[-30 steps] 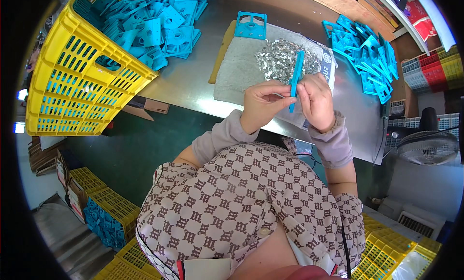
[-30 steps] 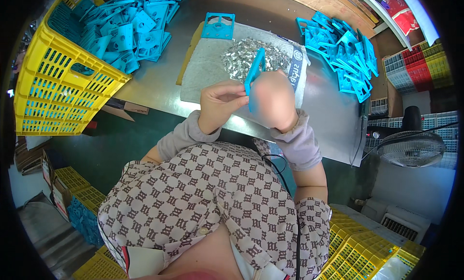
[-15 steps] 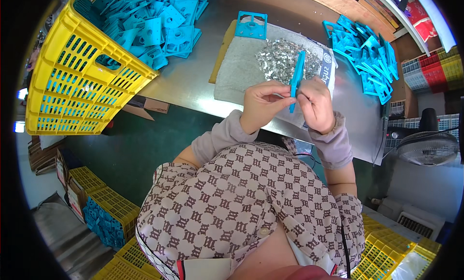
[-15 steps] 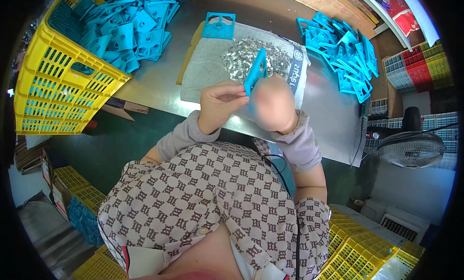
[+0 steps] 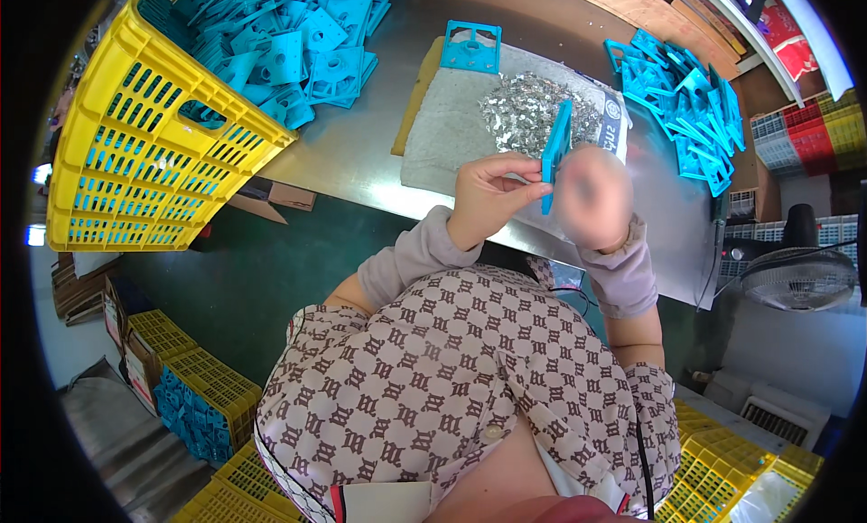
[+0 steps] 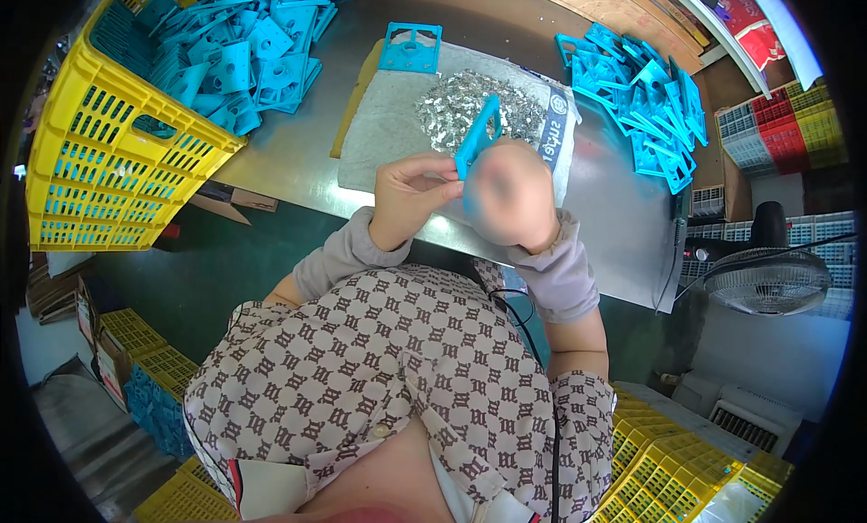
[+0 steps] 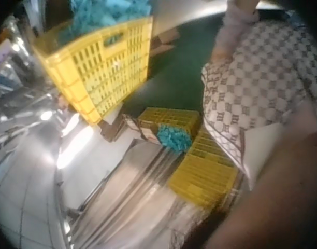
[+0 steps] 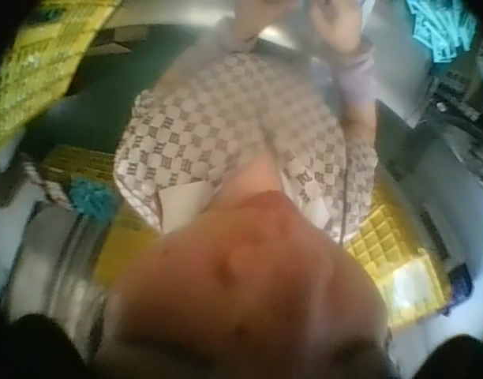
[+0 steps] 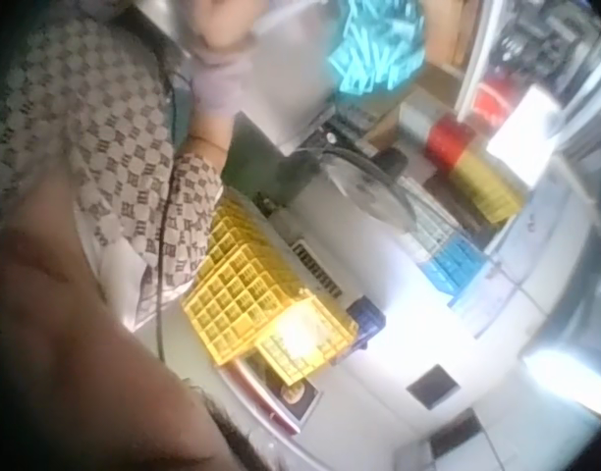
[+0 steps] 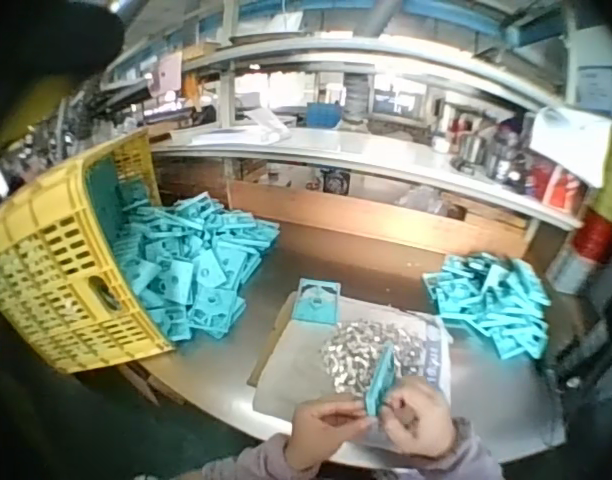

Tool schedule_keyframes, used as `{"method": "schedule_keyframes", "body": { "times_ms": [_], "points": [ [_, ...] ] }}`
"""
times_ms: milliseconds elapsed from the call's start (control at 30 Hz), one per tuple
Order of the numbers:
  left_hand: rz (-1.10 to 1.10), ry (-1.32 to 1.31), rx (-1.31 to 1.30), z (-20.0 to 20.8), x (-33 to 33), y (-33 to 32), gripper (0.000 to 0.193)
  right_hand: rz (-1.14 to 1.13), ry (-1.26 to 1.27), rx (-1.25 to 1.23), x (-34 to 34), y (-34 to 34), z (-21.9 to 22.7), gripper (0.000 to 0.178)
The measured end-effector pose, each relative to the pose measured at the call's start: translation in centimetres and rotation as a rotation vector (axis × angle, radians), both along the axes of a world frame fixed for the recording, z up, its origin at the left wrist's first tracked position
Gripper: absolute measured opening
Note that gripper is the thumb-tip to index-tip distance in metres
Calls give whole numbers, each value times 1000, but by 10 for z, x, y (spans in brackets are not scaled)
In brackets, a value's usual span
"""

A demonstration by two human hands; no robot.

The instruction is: Assembling small metal components into blue plastic housings at a workstation.

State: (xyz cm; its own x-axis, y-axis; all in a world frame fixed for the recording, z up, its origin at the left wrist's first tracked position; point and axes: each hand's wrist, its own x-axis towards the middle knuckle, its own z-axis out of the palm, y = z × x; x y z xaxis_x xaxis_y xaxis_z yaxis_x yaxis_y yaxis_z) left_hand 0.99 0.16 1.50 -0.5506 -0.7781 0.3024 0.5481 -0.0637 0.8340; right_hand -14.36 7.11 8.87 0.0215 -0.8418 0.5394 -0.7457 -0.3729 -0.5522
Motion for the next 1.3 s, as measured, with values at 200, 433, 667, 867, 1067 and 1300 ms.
{"method": "schedule_keyframes", "body": {
  "times_ms": [200,433,667,867,1067,1300],
  "points": [
    [-56,16,61,3,1,-1,24,13,150,-202,-1,-2,6,19],
    [183,-35,-361,-2,-2,-3,25,-101,34,-34,9,4,-6,13],
    [79,-66,-98,1,-1,6,61,-157,86,3,13,8,-12,14],
    [-18,-46,18,5,3,6,78,-126,-125,-67,20,10,-4,15],
    [-41,-37,15,4,-2,2,76,-108,-154,-52,13,8,-7,12],
    [364,-318,-1117,22,-10,-34,51,-264,-781,268,-12,4,-28,14]
  ]
}}
